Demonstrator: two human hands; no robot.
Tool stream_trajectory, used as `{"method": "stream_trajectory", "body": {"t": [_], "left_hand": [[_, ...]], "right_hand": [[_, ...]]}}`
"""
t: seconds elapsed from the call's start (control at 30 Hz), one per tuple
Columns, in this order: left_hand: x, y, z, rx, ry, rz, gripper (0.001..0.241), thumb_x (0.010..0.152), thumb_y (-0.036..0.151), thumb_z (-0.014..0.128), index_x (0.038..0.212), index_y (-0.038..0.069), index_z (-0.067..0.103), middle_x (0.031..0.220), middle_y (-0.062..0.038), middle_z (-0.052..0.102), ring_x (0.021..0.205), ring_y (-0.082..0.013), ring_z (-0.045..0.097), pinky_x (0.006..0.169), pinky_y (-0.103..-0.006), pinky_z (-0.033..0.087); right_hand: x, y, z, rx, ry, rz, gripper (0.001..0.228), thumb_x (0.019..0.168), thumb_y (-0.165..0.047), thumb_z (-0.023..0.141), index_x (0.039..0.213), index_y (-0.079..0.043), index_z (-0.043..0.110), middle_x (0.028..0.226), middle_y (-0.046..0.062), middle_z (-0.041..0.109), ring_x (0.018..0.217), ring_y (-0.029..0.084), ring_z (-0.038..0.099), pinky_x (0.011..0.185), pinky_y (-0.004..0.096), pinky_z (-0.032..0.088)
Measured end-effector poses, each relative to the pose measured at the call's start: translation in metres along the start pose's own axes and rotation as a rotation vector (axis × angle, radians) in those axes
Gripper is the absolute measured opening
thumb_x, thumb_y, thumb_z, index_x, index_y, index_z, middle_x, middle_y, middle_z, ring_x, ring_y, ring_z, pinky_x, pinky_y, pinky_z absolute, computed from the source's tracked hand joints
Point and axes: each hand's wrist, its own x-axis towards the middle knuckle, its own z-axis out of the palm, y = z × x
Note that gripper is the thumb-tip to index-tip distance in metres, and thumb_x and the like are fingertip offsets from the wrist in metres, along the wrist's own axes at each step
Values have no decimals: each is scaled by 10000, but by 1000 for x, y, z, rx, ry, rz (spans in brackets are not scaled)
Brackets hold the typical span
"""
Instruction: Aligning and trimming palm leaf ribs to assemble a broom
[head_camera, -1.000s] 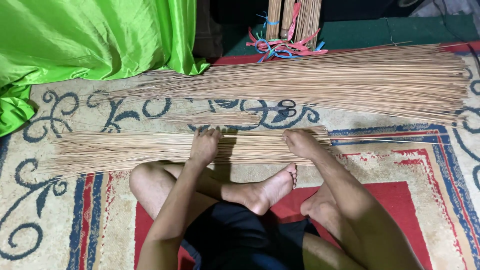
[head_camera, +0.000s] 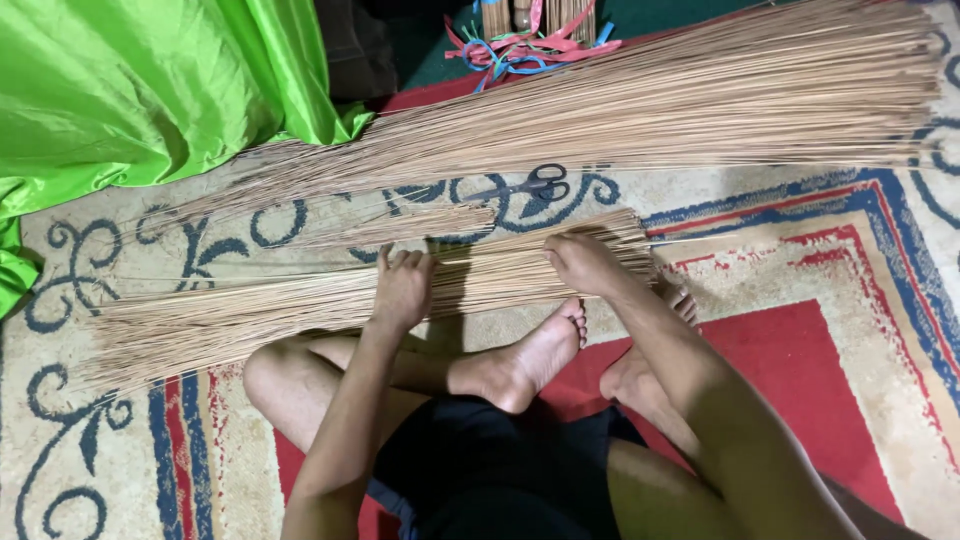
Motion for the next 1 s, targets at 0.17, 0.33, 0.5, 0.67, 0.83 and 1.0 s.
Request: {"method": "stream_trajectory", "body": {"t": [0.17, 0.33, 0.5, 0.67, 0.83, 1.0], "left_hand": [[18, 90, -42, -53, 28, 101, 262, 926, 87, 589, 1168, 150, 668, 1181, -98, 724, 1141, -248, 689, 1145, -537, 318], [37, 84, 38, -52, 65, 132, 270, 898, 110, 568, 1141, 182, 660, 1160, -70, 722, 1000, -240, 735, 957, -436, 486], [16, 33, 52, -54, -1, 42, 323, 916, 91, 533, 1194, 177, 673, 1216, -107, 711, 1035, -270, 745, 896, -417, 503], [4, 7, 68, -36, 47, 29, 301, 909, 119, 545, 1155, 235, 675, 1135, -15, 659, 913, -259, 760, 891, -386, 516], [2, 15, 55, -118, 78, 18, 288, 902, 111, 566, 1123, 220, 714, 1129, -29, 583, 880, -318, 755, 899, -403, 535], [13, 11, 94, -95, 170, 100, 243, 925, 174, 567, 1051, 273, 749, 1071, -30, 551, 952, -295, 692, 804, -390, 488]], "right_hand": [[7, -34, 18, -4, 31, -55, 221, 962, -132, 560, 1109, -53, 704, 1003, 241, 715, 1015, 466, 685, 881, 538, 547], [10, -25, 26, -16, 116, -122, 175, 953, -145, 579, 1044, -61, 702, 901, 199, 701, 912, 432, 707, 807, 506, 558], [-2, 17, 37, -289, 285, -152, 142, 929, -163, 600, 1033, -113, 683, 875, 90, 653, 921, 340, 684, 782, 448, 511], [-10, 36, 53, -292, 447, -208, 128, 918, -153, 634, 1014, -138, 717, 898, 55, 598, 885, 315, 649, 749, 411, 477], [-10, 54, 65, -283, 519, -209, 140, 916, -152, 653, 1029, -137, 736, 928, 49, 568, 897, 305, 625, 759, 402, 457], [-12, 73, 76, -254, 552, -199, 169, 911, -114, 633, 1032, -102, 751, 929, 68, 560, 884, 324, 593, 762, 410, 449]]}}
